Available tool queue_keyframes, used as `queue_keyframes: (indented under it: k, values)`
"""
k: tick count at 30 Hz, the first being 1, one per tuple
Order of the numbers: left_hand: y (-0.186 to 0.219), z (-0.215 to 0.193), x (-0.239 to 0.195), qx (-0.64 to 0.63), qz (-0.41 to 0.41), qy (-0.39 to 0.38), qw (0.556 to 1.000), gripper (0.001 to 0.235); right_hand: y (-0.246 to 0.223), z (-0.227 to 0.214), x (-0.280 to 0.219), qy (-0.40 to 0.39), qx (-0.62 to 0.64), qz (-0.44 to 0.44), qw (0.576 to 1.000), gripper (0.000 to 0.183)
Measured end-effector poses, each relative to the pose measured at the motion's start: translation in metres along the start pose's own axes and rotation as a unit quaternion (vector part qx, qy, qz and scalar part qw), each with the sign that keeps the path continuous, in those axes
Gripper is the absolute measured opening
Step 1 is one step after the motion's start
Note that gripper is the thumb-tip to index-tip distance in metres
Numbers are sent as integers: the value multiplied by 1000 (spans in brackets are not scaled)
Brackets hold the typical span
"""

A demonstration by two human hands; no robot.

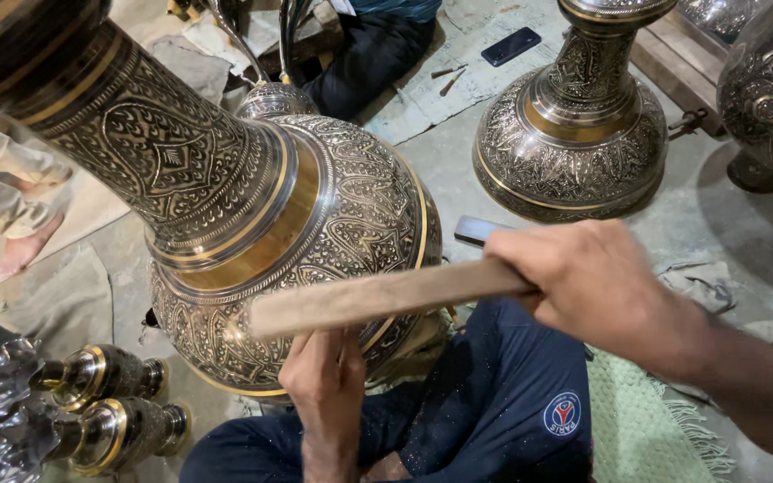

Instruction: The person uses a chisel and a wooden mallet to engrave intricate patterns onto the surface of a large brass vase. They repeatedly strike the chisel to create detailed designs on the vase's body.

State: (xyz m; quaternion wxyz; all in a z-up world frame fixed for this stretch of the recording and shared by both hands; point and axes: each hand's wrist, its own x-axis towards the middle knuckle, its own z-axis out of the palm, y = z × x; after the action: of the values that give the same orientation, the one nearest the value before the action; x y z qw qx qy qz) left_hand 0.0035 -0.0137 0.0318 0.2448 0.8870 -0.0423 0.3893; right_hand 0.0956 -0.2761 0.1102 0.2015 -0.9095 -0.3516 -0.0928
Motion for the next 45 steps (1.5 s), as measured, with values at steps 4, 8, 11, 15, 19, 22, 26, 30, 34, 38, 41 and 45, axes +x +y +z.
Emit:
queue_keyframes:
  k: [4,8,11,15,19,22,26,30,34,38,41,45]
  values:
    - [-4,-9,4,-83,-52,85,992,27,3,-1,4,69,57,2,996,28]
    - [-22,-44,-10,-242,-181,227,926,35,12,15,8,-32,180,39,982,35]
    - [-50,-82,-39,-237,-258,254,901,38,18,42,4,-151,175,69,970,39]
    - [-102,-119,-108,-175,-358,276,875,39,25,87,-6,-208,237,65,947,48]
    - [-153,-143,-180,-129,-432,255,856,39,31,128,-21,-125,338,178,916,49]
    - [-176,-147,-210,-138,-496,260,817,39,39,144,-31,-66,400,260,877,50]
    - [-193,-143,-205,-167,-471,264,825,34,42,158,-19,35,531,266,804,40]
    - [-220,-118,-169,-308,-402,300,808,25,39,157,15,115,566,287,764,42]
    - [-271,-78,-126,-429,-431,250,753,17,51,163,51,91,678,280,673,48]
    - [-309,-39,-89,-538,-476,242,653,25,67,174,71,32,713,315,626,47]
    - [-314,-19,-68,-573,-440,264,639,32,77,181,80,15,700,351,622,46]
    - [-298,-18,-51,-601,-462,271,593,39,85,185,91,6,692,348,633,48]
